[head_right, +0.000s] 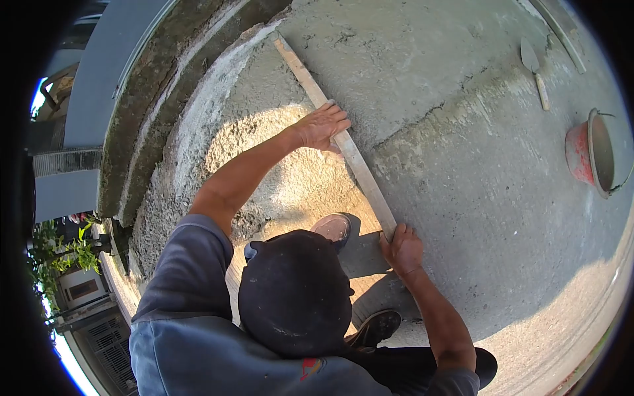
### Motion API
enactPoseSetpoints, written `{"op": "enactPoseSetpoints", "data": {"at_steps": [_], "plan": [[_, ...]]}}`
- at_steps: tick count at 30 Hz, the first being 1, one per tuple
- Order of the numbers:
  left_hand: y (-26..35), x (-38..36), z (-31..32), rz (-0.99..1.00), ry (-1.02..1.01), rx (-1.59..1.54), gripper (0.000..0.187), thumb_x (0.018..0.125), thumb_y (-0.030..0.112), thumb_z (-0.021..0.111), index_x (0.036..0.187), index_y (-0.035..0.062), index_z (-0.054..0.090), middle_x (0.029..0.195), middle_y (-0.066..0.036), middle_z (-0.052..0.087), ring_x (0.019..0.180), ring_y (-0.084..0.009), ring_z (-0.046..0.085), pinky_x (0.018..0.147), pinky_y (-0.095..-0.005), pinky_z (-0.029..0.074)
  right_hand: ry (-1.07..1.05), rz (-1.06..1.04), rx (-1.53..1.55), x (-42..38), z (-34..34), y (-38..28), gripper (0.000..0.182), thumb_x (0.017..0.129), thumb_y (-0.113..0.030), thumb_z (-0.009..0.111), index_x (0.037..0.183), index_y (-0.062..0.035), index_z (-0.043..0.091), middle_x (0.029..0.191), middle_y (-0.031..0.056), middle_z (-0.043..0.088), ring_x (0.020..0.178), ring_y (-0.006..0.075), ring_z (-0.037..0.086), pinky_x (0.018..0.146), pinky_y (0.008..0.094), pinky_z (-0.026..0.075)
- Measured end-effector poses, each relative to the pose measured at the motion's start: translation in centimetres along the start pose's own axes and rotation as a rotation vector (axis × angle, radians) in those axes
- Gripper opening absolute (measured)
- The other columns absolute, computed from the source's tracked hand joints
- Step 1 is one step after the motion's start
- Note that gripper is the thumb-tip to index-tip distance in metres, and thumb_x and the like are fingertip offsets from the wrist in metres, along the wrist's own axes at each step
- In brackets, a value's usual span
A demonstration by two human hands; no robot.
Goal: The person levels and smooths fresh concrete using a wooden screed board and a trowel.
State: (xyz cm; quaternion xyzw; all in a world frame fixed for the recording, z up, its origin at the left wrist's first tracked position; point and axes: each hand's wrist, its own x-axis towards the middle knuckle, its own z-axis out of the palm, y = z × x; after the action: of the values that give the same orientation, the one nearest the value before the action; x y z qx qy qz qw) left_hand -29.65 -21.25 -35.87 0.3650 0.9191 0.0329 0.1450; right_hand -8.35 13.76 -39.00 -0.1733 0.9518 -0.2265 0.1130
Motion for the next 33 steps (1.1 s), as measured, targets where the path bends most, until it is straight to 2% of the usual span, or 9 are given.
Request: {"op": "enactPoseSetpoints", "data": {"at_steps": [2, 4, 10, 11, 14, 17, 21, 24, 33], "plan": [[1.3, -0.3, 0.7, 0.026, 0.041, 0.006, 0.074, 0.072, 0.063, 0.078, 0.115, 0.0063, 0.058, 0.107, -0.008, 0.052, 0.114, -0.0287, 0.048, 0.119, -0.0493, 0.024, -0.068, 0.037, 0.013, -1.9, -0.5, 1.0, 0.041, 0.081, -0.036, 0.075, 0.088, -0.0007, 0.054, 0.082, 0.0213, 0.062, 0.076, 0.0384, 0.064, 0.065, 0.0498, 0.053], [3.9, -0.4, 0.4, 0.027, -0.053, -0.083, 0.07, 0.074, 0.06, 0.078, 0.115, 0.0062, 0.058, 0.109, -0.009, 0.052, 0.114, -0.0291, 0.048, 0.119, -0.0497, 0.025, -0.113, 0.048, 0.005, -3.3, -0.7, 2.1, 0.041, 0.081, -0.036, 0.075, 0.088, -0.0007, 0.054, 0.082, 0.0212, 0.062, 0.076, 0.038, 0.064, 0.066, 0.0498, 0.053], [-0.7, -1.0, -0.5, -0.051, -0.013, -0.014, 0.069, 0.077, 0.055, 0.077, 0.122, 0.0061, 0.059, 0.111, -0.01, 0.053, 0.118, -0.0296, 0.049, 0.119, -0.049, 0.025, -0.057, 0.06, -0.006, 0.6, -0.4, 0.0, 0.04, 0.081, -0.033, 0.075, 0.089, -0.0005, 0.054, 0.083, 0.0209, 0.062, 0.077, 0.0379, 0.064, 0.067, 0.05, 0.053], [-1.3, -0.6, -1.0, -0.068, -0.075, 0.002, 0.071, 0.076, 0.054, 0.078, 0.125, 0.0057, 0.058, 0.111, -0.01, 0.054, 0.119, -0.0298, 0.049, 0.119, -0.0486, 0.025, -0.035, 0.046, -0.011, 1.3, -0.2, 0.0, 0.039, 0.081, -0.033, 0.074, 0.089, -0.0006, 0.054, 0.083, 0.0207, 0.062, 0.077, 0.0381, 0.064, 0.067, 0.05, 0.053], [-0.2, 1.3, -0.7, -0.001, 0.0, 0.032, 0.071, 0.076, 0.053, 0.078, 0.125, 0.0055, 0.058, 0.112, -0.01, 0.055, 0.12, -0.0299, 0.049, 0.119, -0.0493, 0.025, 0.006, 0.051, -0.004, 0.6, -1.1, 1.7, 0.04, 0.08, -0.033, 0.076, 0.089, -0.0004, 0.054, 0.082, 0.0205, 0.061, 0.077, 0.0393, 0.063, 0.067, 0.0507, 0.052], [5.4, 4.9, -0.4, 0.116, 0.117, -0.058, 0.065, 0.076, 0.054, 0.078, 0.116, 0.0066, 0.06, 0.11, -0.009, 0.056, 0.116, -0.0287, 0.05, 0.114, -0.0518, 0.028, -0.064, 0.087, -0.033, -4.3, -4.1, 6.6, 0.04, 0.08, -0.031, 0.076, 0.089, 0.0001, 0.053, 0.084, 0.0206, 0.06, 0.078, 0.0397, 0.062, 0.066, 0.0505, 0.052], [15.4, 10.4, 2.6, 0.223, 0.245, -0.117, 0.057, 0.077, 0.055, 0.077, 0.105, 0.0086, 0.06, 0.102, -0.007, 0.054, 0.108, -0.0257, 0.052, 0.107, -0.0489, 0.034, -0.087, 0.152, -0.128, -12.7, -6.8, 15.0, 0.043, 0.079, -0.029, 0.077, 0.093, 0.0018, 0.05, 0.086, 0.0231, 0.057, 0.08, 0.0428, 0.059, 0.067, 0.0513, 0.051], [17.1, 11.9, 2.5, 0.265, 0.23, -0.131, 0.057, 0.078, 0.056, 0.077, 0.105, 0.009, 0.06, 0.102, -0.007, 0.055, 0.106, -0.0252, 0.052, 0.103, -0.0466, 0.035, -0.043, 0.163, -0.147, -14.0, -7.5, 16.7, 0.044, 0.079, -0.029, 0.077, 0.094, 0.0016, 0.05, 0.086, 0.0231, 0.057, 0.081, 0.043, 0.058, 0.07, 0.051, 0.05], [2.2, 10.7, -1.6, 0.15, 0.179, -0.041, 0.065, 0.072, 0.06, 0.079, 0.105, 0.0065, 0.06, 0.104, -0.009, 0.056, 0.107, -0.0271, 0.051, 0.103, -0.0422, 0.035, 0.043, 0.156, -0.039, 0.5, -5.2, 8.5, 0.04, 0.08, -0.029, 0.077, 0.091, -0.0011, 0.051, 0.085, 0.0196, 0.059, 0.082, 0.0386, 0.06, 0.072, 0.0487, 0.05]]}}
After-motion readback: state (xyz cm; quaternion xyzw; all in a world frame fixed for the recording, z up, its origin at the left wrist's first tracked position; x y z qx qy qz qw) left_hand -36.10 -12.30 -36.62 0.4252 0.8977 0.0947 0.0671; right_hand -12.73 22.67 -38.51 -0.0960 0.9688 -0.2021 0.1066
